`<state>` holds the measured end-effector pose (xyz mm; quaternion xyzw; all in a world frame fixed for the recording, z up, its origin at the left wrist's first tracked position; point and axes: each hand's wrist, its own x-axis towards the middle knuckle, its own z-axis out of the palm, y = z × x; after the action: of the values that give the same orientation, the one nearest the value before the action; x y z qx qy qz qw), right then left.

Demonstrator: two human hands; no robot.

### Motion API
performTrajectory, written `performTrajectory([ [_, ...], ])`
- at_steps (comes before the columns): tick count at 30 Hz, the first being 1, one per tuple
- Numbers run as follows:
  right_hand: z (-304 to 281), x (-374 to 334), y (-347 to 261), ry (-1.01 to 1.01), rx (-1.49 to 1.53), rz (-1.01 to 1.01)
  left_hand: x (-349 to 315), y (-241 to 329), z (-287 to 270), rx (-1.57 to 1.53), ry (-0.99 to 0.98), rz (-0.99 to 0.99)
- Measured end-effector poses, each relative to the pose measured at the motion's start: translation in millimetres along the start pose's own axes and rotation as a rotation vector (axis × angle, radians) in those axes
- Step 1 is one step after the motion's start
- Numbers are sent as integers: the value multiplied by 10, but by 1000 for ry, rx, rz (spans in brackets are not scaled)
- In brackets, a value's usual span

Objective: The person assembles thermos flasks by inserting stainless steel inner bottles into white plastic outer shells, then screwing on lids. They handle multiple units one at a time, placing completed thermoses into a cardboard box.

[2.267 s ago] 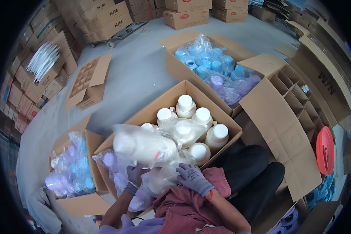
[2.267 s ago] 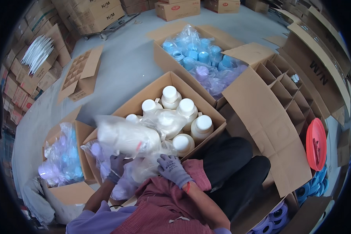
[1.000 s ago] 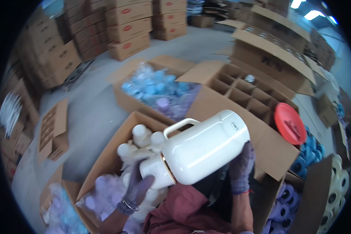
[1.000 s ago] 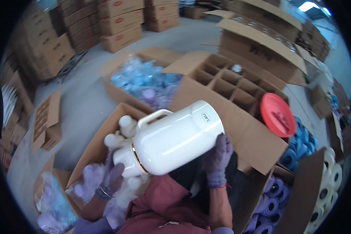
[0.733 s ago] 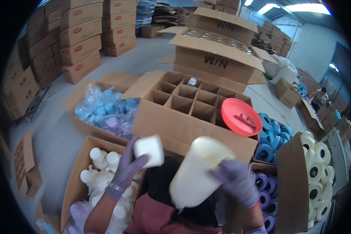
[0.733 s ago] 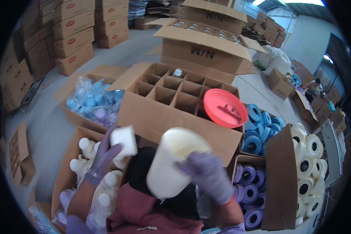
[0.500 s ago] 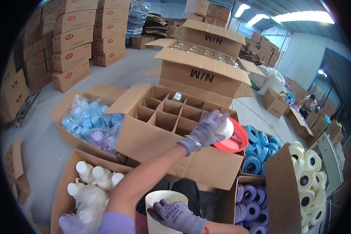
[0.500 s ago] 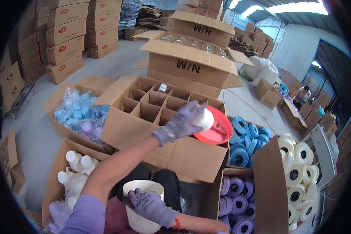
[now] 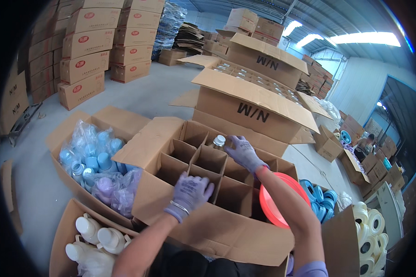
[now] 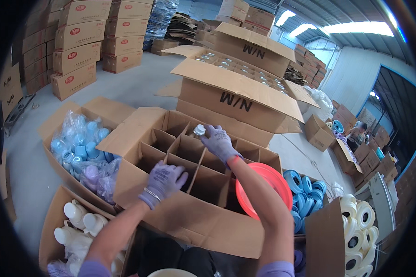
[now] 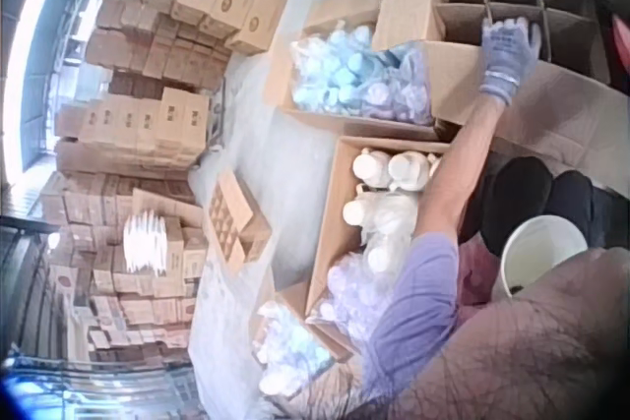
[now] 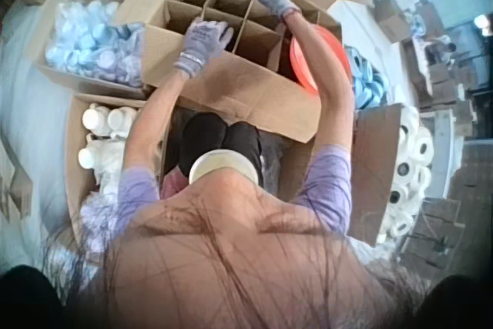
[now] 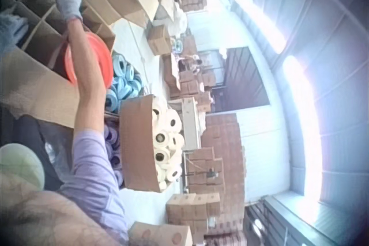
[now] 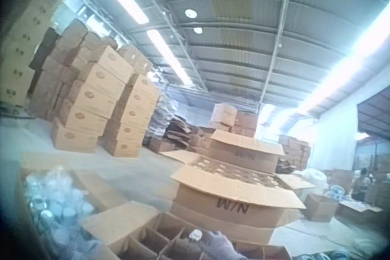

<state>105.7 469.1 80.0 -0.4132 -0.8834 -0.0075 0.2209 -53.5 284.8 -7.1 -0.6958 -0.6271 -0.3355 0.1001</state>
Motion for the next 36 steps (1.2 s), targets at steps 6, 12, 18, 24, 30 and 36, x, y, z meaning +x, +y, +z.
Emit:
performTrajectory([
  [6,1090,819,-188,-256,-114,282,-104,-65,-43,46,82,-26],
  [12,900,861,75,-154,-84,216,-42,-43,138,-34,104,5],
  [18,-632,529,-352,199,77,-14,-30,10,-51,-202,105,-78],
  [24,-1485,-912,-818,318,772,-29,-265,230,-491,-1613,241,-588],
  [30,-1165,-2481,-1072,408,1066,150,-870,861,-1296,-1785,101,-574],
  [36,-678,-3627,-1289,163,933,36,-1029,683,-1702,-1467,124,-417],
])
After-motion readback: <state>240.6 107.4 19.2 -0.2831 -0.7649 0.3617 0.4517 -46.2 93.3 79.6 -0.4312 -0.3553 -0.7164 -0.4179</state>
